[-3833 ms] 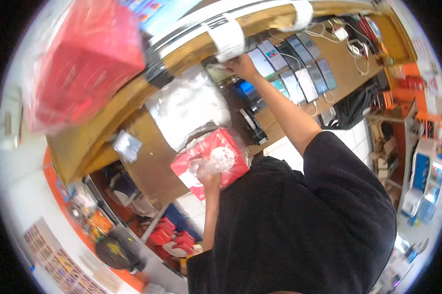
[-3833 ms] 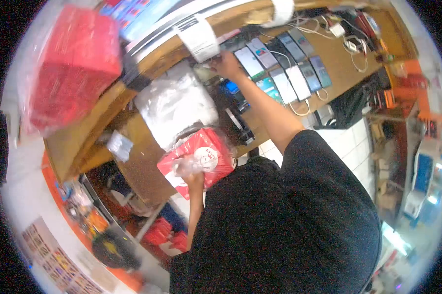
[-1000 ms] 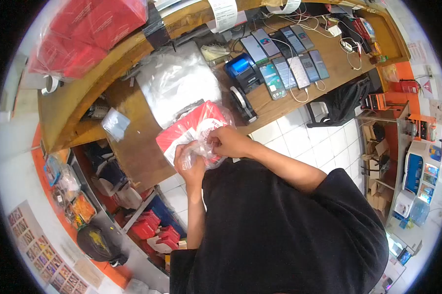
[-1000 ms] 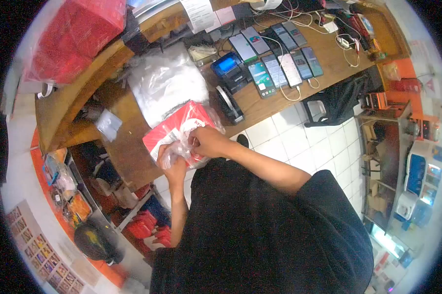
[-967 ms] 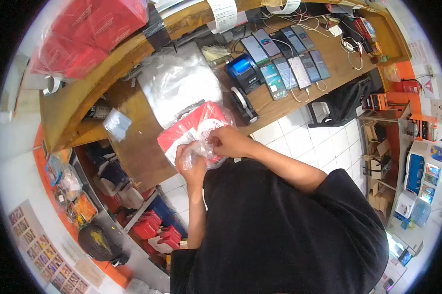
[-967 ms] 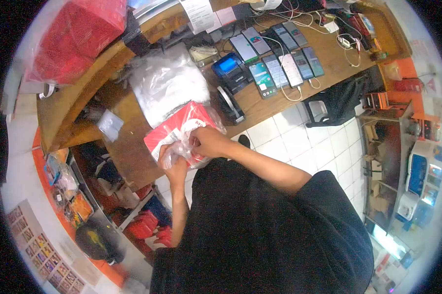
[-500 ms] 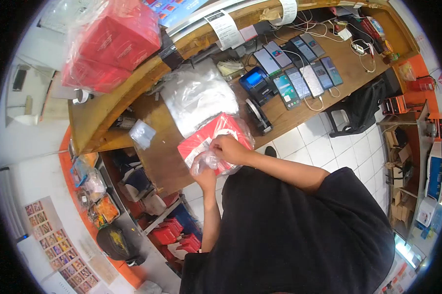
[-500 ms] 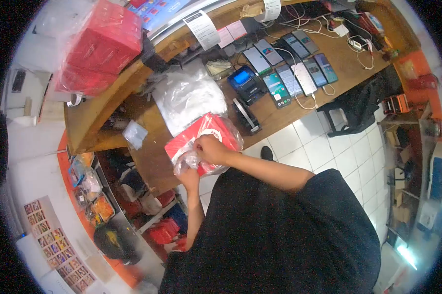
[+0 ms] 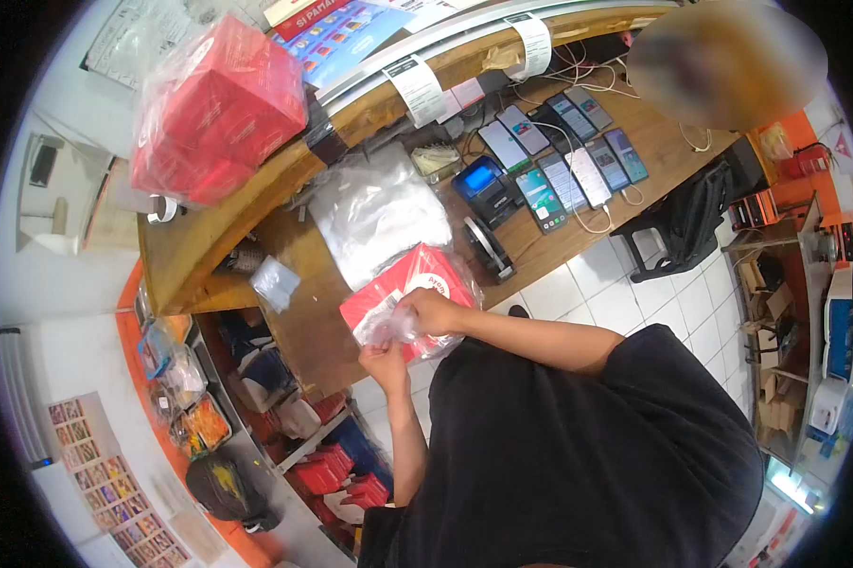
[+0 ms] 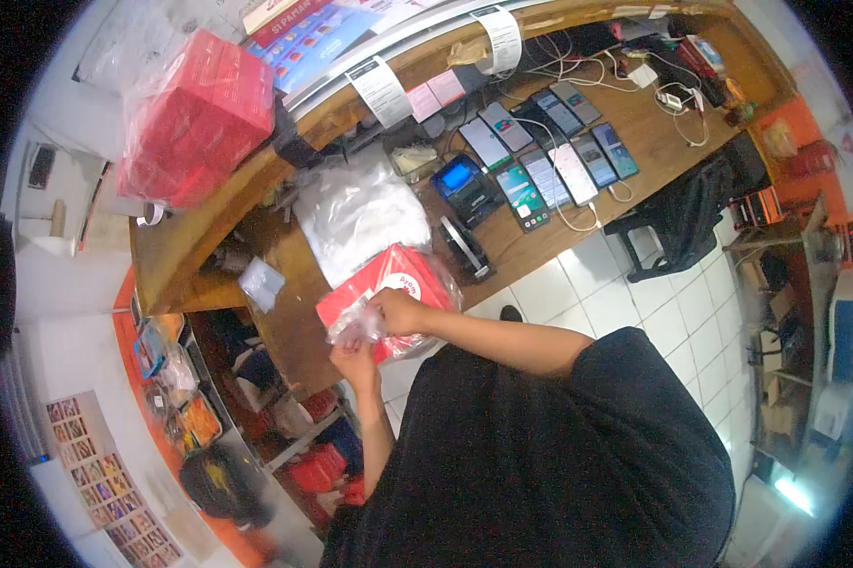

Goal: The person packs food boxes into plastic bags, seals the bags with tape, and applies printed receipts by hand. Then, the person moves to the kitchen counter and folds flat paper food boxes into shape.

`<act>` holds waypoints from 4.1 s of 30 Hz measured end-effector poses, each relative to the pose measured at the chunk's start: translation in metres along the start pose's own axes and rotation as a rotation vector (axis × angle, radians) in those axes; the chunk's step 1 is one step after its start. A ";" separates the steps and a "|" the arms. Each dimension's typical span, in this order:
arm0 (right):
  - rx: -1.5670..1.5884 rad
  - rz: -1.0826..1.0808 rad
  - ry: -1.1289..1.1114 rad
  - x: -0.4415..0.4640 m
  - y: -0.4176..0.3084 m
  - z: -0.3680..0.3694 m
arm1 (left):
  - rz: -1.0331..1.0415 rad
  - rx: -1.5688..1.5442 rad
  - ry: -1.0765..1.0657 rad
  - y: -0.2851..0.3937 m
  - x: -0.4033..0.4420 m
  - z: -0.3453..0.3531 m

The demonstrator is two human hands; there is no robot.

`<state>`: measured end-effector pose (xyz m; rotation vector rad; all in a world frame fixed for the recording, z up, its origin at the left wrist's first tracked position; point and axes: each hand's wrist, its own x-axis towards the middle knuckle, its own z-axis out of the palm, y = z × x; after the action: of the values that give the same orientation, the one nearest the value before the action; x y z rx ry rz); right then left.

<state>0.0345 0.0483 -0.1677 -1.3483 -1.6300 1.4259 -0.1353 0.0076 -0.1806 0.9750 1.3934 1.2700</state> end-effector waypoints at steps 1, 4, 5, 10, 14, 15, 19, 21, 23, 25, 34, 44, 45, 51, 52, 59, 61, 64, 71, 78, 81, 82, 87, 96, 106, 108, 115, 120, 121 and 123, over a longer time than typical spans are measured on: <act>-0.034 -0.018 0.046 0.002 0.011 0.007 | 0.028 0.022 -0.040 -0.003 0.001 -0.002; -0.099 -0.004 0.069 0.005 0.018 0.018 | 0.075 0.107 -0.082 -0.006 0.001 -0.002; -0.118 0.013 0.065 0.004 0.017 0.018 | 0.069 0.150 -0.048 -0.005 0.000 0.000; -0.193 0.017 0.100 -0.004 0.002 0.015 | 0.138 0.733 -0.004 0.035 -0.002 0.010; -0.137 0.020 0.103 -0.012 -0.010 0.009 | 0.117 0.812 0.013 0.061 -0.012 0.025; -0.146 0.003 0.104 -0.014 -0.010 0.007 | 0.087 0.817 -0.002 0.065 -0.013 0.026; -0.084 0.017 0.100 -0.019 -0.015 0.002 | 0.141 0.562 -0.179 0.029 0.008 -0.003; 0.037 0.004 0.191 -0.021 -0.007 0.005 | -0.102 0.379 -0.230 0.028 0.015 -0.008; 0.113 -0.015 0.246 -0.020 0.006 0.004 | -0.213 0.318 -0.225 0.038 0.014 -0.003; 0.148 -0.041 0.266 -0.018 0.019 0.001 | -0.310 0.167 -0.206 0.043 0.012 0.005; 0.203 -0.045 0.173 -0.029 0.017 -0.017 | -0.349 -0.159 -0.046 0.011 0.003 0.016; 0.405 0.060 0.160 -0.023 0.025 -0.011 | -0.299 -0.163 -0.064 0.005 0.001 0.012; 0.431 0.064 0.149 -0.022 0.026 -0.010 | -0.306 -0.143 -0.077 0.009 0.000 0.013; 0.661 0.067 0.120 -0.022 0.029 -0.001 | -0.295 -0.163 -0.053 0.018 -0.006 0.021; 0.606 0.007 0.141 -0.024 0.026 -0.002 | -0.256 -0.117 -0.062 0.016 -0.004 0.020; 0.418 -0.074 0.239 -0.025 0.017 0.004 | -0.049 0.182 -0.117 0.002 -0.002 0.015; 0.359 -0.101 0.237 -0.032 0.012 0.002 | -0.068 0.134 -0.083 0.002 0.001 0.017; 0.284 -0.083 0.227 -0.041 0.008 -0.002 | -0.138 0.080 0.006 -0.008 0.014 0.019; -0.009 -0.431 -0.378 -0.008 0.061 -0.112 | -0.221 0.123 -0.068 0.013 0.020 0.007; -0.770 0.170 0.201 0.148 0.141 -0.327 | -0.207 0.360 -0.243 0.032 -0.022 -0.047; -1.036 0.156 0.267 0.233 0.226 -0.353 | -0.263 0.355 -0.139 0.044 -0.048 -0.061; -1.000 0.192 0.271 0.225 0.200 -0.358 | -0.299 0.355 -0.122 0.037 -0.056 -0.076; -0.881 0.274 0.370 0.232 0.170 -0.376 | -0.421 0.440 -0.112 0.030 -0.090 -0.104; -0.868 -0.056 0.478 0.167 0.187 -0.329 | -0.584 0.754 -0.318 -0.017 -0.111 -0.115; -0.647 -0.033 0.661 0.156 0.169 -0.312 | -0.499 1.038 -0.369 0.033 -0.089 -0.076; -0.129 -0.159 0.838 0.113 0.093 -0.293 | -0.566 1.022 -0.424 0.037 -0.086 -0.077; 0.394 -0.357 0.680 0.076 -0.033 -0.260 | -0.517 0.979 -0.691 0.129 -0.043 0.018; 0.408 -0.102 0.148 -0.028 0.008 -0.210 | 0.074 0.456 -0.515 0.121 -0.003 0.122; 0.529 -0.020 0.043 -0.058 0.029 -0.188 | 0.067 0.399 -0.554 0.118 0.002 0.149; 0.610 0.140 -0.035 -0.109 0.075 -0.149 | -0.057 0.304 -0.568 0.084 0.004 0.179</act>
<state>0.2259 -0.0062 -0.1803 -1.0892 -0.9982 1.8395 0.0349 0.0597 -0.0942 1.3643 1.1614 0.6651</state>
